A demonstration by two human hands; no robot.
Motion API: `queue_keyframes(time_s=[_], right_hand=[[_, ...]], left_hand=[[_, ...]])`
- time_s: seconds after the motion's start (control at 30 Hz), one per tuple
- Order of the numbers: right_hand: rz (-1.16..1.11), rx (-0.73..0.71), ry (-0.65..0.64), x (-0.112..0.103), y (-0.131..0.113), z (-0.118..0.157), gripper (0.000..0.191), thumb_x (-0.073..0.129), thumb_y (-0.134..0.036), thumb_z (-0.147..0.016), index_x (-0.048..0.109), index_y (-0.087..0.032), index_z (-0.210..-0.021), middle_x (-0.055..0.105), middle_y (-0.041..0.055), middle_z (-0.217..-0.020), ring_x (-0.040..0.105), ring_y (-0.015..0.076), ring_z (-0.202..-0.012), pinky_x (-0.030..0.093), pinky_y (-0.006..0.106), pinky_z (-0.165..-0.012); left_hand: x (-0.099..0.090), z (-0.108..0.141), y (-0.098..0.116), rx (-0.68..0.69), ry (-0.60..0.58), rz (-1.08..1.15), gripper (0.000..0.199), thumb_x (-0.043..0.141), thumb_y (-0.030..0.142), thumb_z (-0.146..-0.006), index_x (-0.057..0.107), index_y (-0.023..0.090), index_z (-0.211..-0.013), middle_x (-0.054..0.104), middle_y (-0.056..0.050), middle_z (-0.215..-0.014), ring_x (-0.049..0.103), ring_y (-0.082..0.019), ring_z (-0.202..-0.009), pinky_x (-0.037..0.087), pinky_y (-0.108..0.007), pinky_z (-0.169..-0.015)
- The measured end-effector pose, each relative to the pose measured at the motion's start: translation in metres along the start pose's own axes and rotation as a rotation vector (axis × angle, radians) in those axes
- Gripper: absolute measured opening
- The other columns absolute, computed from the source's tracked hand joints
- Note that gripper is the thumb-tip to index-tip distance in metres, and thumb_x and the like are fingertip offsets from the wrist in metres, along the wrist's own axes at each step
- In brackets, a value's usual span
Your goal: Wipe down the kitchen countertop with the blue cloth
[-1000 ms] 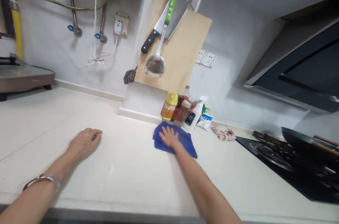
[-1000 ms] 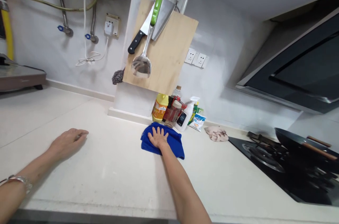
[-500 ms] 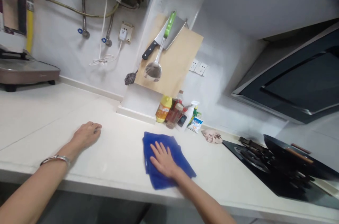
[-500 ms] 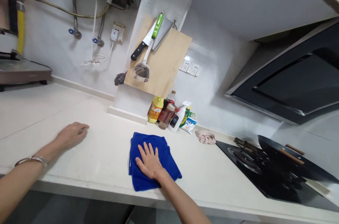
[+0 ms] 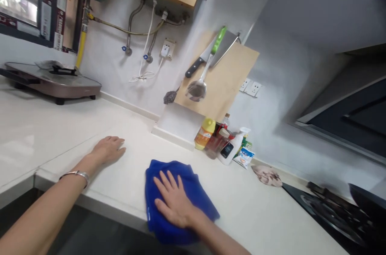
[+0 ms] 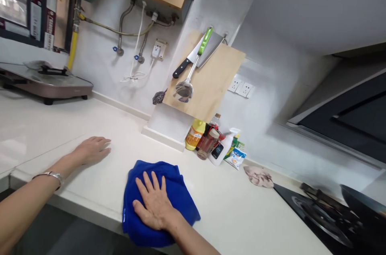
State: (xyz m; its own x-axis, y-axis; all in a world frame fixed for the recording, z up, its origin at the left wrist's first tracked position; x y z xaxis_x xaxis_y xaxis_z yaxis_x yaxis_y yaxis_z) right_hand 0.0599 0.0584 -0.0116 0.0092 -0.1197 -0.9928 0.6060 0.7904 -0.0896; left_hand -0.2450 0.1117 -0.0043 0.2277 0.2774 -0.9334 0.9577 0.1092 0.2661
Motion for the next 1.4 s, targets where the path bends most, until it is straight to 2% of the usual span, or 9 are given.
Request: queue_keyframes(time_s=[0.13,0.23,0.37,0.63,0.8,0.9,1.03,1.23,1.4], right_hand=[[-0.005,-0.149,0.004,-0.006,-0.024,-0.046,0.066,0.031,-0.053,-0.097,0.010,-0.026,-0.153,0.002,0.0066,-0.158,-0.006,0.0318,-0.144,-0.002,0.064,-0.111],[0.010,-0.218,0.002,-0.008,-0.033,-0.083,0.065,0.032,-0.052,-0.097,0.012,-0.026,-0.153,0.002,0.0058,-0.159,-0.005,0.0314,-0.144,-0.001,0.063,-0.111],[0.027,-0.243,0.011,-0.008,-0.035,-0.129,0.064,0.032,-0.052,-0.097,0.013,-0.027,-0.152,0.003,0.0049,-0.159,-0.003,0.0317,-0.144,0.000,0.063,-0.111],[-0.020,-0.107,0.061,-0.008,-0.017,-0.203,0.064,0.026,-0.058,-0.097,0.015,-0.029,-0.152,0.005,0.0029,-0.159,0.000,0.0301,-0.144,0.000,0.061,-0.112],[-0.089,0.052,0.134,-0.011,0.002,-0.221,0.073,0.024,-0.063,-0.095,0.015,-0.020,-0.152,0.011,0.0051,-0.158,0.005,0.0260,-0.145,0.003,0.051,-0.115],[-0.081,0.115,0.142,-0.009,0.021,-0.214,0.077,0.020,-0.066,-0.094,0.015,-0.016,-0.152,0.013,0.0054,-0.158,0.007,0.0231,-0.145,0.005,0.044,-0.117],[-0.045,0.240,0.144,-0.006,0.066,-0.183,0.075,0.018,-0.065,-0.094,0.019,-0.018,-0.152,0.013,0.0027,-0.158,0.009,0.0222,-0.144,0.006,0.043,-0.117],[0.025,0.360,0.139,0.001,0.136,-0.107,0.071,0.016,-0.062,-0.096,0.016,-0.020,-0.153,0.011,0.0000,-0.158,0.008,0.0217,-0.145,0.007,0.039,-0.117],[0.039,0.417,0.112,0.006,0.174,-0.030,0.070,0.016,-0.061,-0.096,0.016,-0.020,-0.153,0.011,-0.0001,-0.158,0.006,0.0219,-0.145,0.005,0.040,-0.118]], left_hand=[[0.004,0.007,-0.027,-0.163,-0.076,0.006,0.074,0.023,0.060,-0.087,0.027,0.019,-0.149,0.024,-0.012,-0.155,0.014,-0.035,-0.144,0.010,-0.055,-0.115],[0.008,0.012,-0.026,-0.208,-0.108,-0.015,0.077,0.020,0.066,-0.086,0.016,0.025,-0.151,0.015,-0.008,-0.158,0.007,-0.032,-0.145,0.003,-0.054,-0.116],[0.010,0.014,-0.018,-0.241,-0.119,-0.070,0.076,0.017,0.068,-0.086,0.014,0.028,-0.150,0.012,-0.006,-0.159,0.004,-0.031,-0.146,0.001,-0.054,-0.115],[0.012,0.014,-0.021,-0.233,-0.124,-0.081,0.073,0.016,0.064,-0.089,0.017,0.025,-0.151,0.012,-0.005,-0.159,0.005,-0.031,-0.146,0.002,-0.054,-0.116],[0.011,0.013,-0.021,-0.213,-0.121,-0.062,0.073,0.014,0.061,-0.090,0.021,0.021,-0.150,0.014,-0.005,-0.158,0.008,-0.030,-0.146,0.005,-0.054,-0.116],[0.009,0.014,-0.022,-0.204,-0.131,-0.070,0.072,0.013,0.058,-0.090,0.022,0.019,-0.150,0.014,-0.004,-0.158,0.007,-0.030,-0.146,0.006,-0.052,-0.117],[0.007,0.015,-0.023,-0.197,-0.136,-0.064,0.074,0.011,0.060,-0.090,0.022,0.018,-0.150,0.013,-0.004,-0.159,0.007,-0.029,-0.146,0.005,-0.051,-0.117],[0.006,0.013,-0.025,-0.186,-0.137,-0.071,0.072,0.012,0.058,-0.091,0.025,0.019,-0.149,0.014,-0.005,-0.159,0.008,-0.029,-0.146,0.007,-0.051,-0.117],[0.004,0.013,-0.025,-0.177,-0.126,-0.074,0.072,0.012,0.059,-0.091,0.024,0.019,-0.149,0.013,-0.005,-0.159,0.008,-0.029,-0.146,0.006,-0.050,-0.117]])
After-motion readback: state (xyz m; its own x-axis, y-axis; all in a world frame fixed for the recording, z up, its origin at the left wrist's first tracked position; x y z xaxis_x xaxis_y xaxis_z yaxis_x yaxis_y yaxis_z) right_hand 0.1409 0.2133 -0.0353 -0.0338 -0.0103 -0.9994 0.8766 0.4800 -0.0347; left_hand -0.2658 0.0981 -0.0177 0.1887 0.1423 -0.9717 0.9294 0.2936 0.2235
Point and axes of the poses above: each hand's wrist, its own z-axis away from the middle knuckle, its own x-axis out of the palm, y = z × x, the point moved 5 cm from there along -z, towards the middle knuckle
